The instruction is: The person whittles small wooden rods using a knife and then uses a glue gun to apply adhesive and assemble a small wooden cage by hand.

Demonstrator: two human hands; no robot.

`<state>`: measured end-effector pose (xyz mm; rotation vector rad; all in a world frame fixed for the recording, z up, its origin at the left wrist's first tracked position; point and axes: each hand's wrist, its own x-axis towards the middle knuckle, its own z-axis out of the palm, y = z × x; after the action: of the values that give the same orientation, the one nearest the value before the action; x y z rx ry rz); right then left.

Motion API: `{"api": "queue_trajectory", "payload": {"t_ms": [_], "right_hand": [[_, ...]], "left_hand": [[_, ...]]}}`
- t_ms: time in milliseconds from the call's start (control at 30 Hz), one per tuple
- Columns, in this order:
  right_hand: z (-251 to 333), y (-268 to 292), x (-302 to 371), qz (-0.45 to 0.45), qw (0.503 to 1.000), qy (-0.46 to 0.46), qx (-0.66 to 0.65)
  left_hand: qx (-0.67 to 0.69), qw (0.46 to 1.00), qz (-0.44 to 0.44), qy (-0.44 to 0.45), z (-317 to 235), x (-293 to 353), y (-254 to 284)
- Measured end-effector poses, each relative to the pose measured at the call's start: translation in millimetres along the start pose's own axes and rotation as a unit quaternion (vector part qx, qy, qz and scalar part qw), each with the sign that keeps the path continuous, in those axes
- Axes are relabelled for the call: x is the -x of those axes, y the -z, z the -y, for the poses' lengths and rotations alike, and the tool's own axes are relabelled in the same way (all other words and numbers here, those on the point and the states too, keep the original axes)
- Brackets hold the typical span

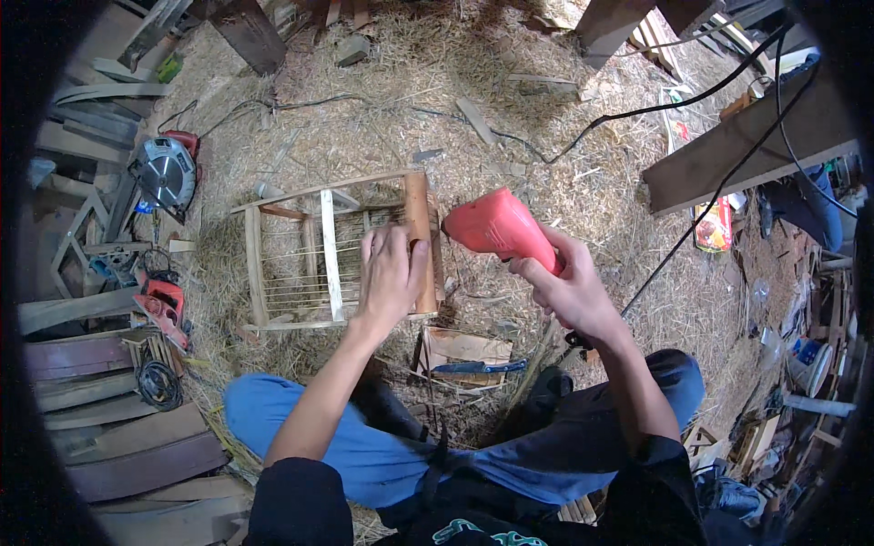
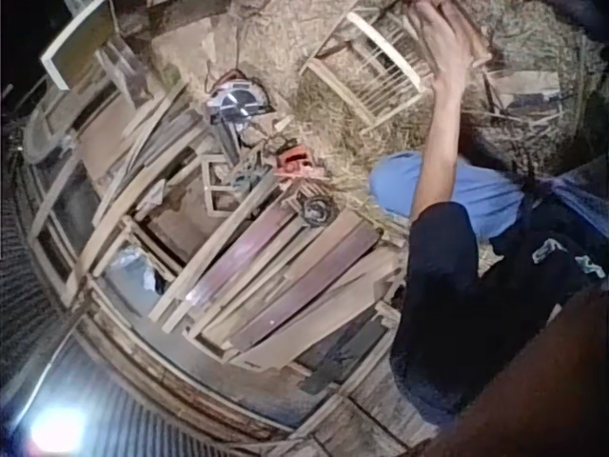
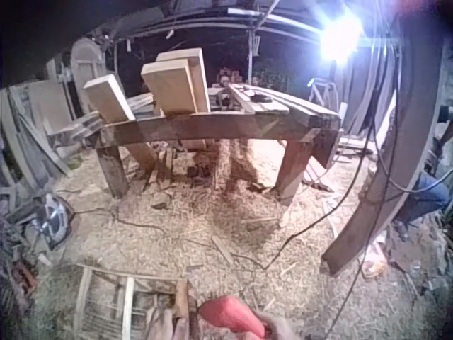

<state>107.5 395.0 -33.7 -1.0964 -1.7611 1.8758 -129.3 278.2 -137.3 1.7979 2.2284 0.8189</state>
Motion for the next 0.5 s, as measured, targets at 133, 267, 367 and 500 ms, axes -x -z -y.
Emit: {"api": "queue_trajectory", "payload": {"t_ms": [133, 267, 367, 500], "right_hand": [[25.9, -0.7, 4.5, 0.016, 0.999, -0.029, -0.019], [36.6, -3.5, 6.0, 0.019, 1.000, -0.023, -0.012], [31.5, -4.4, 0.4, 0.029, 0.999, -0.009, 0.041], [19.3, -6.3, -9.5, 0.030, 0.993, 0.023, 0.116]], "left_hand": [[0.003, 1.000, -0.021, -0.023, 0.6, 1.1, 4.5], [0.013, 0.999, -0.030, -0.038, 1.5, 2.7, 4.2], [0.012, 0.999, -0.021, -0.023, 0.5, 3.5, 6.1], [0.013, 1.000, -0.009, -0.007, -0.9, 3.0, 6.5]]}}
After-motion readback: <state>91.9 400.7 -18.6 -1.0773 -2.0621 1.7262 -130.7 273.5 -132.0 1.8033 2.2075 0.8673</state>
